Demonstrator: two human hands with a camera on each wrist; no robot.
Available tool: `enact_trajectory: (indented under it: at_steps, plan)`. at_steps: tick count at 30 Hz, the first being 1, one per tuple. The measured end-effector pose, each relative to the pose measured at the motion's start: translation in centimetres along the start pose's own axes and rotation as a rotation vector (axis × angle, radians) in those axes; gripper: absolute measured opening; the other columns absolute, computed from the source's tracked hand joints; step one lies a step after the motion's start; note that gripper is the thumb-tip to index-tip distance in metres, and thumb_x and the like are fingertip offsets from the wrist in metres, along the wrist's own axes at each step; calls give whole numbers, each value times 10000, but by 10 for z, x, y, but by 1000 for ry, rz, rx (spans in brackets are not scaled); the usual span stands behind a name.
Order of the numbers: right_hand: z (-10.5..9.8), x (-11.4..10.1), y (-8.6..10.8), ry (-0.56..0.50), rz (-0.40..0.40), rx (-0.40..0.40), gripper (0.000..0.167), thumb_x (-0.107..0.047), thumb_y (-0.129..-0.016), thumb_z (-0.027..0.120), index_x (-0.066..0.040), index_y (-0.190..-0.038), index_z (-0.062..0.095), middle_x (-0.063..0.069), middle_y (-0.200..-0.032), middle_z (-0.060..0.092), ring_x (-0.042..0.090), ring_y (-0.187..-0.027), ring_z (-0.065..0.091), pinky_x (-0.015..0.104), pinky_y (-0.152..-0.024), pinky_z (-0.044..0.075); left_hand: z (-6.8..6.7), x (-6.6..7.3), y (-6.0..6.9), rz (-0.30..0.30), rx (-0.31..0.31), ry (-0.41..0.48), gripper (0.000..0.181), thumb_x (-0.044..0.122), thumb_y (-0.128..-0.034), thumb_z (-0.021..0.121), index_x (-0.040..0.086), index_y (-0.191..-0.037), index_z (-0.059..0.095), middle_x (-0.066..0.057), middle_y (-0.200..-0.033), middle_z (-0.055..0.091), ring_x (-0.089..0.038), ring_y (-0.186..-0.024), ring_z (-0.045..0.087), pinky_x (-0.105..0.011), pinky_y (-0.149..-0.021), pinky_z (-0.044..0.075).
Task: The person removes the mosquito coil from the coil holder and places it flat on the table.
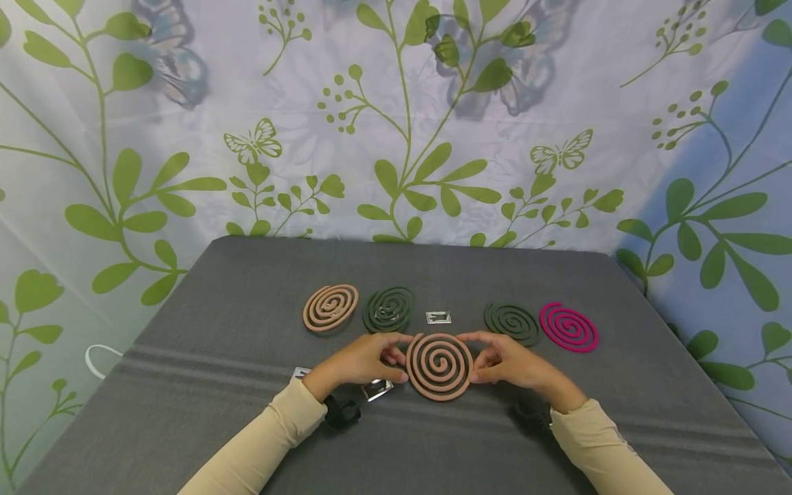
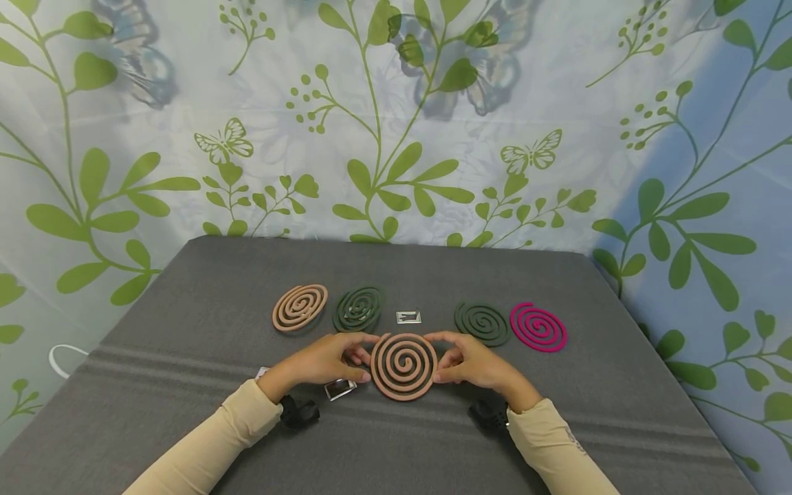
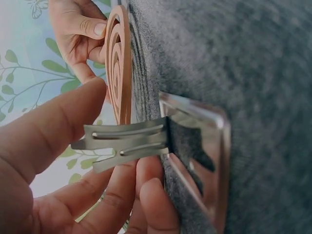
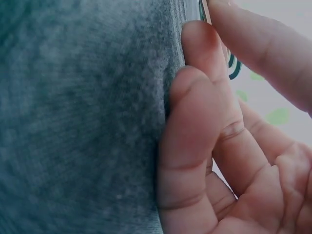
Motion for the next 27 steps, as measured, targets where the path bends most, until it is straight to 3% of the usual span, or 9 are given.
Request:
enact_trajectory:
  at_steps: [8,17,27]
  plan:
    - [1,-1,0,23,46,14,723,1,-949,811,168,-1539,428,118,-895,774,77,-650,575,220,-505,433,2,-4,-1,-21,-7,19,620,143,-966,842,-1,-1518,599,26,-1052,713,-18,-873,587,-230,-824,514]
    - [0,1,1,-17,54,-1,724,16,-939,810,190,-1527,425,145,-887,771,83,-646,588,229,-522,483,3,-5,-2,-9,-17,40,586,136,-980,821,-46,-1494,605,-11,-1079,741,-3,-882,589,-211,-831,519]
    - [-1,3,2,-19,92,14,680,1,-968,792,177,-1525,445,86,-865,738,109,-642,619,240,-546,527,0,-3,-1,10,-24,46,591,131,-983,814,-76,-1490,593,-13,-1074,765,11,-906,639,-182,-831,530]
Point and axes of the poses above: each hand's wrist, its own y-axis away from the middle knuckle, its own z-axis out of the palm, x = y × z, the point moved 10 cm from there along -y, towards the middle knuckle
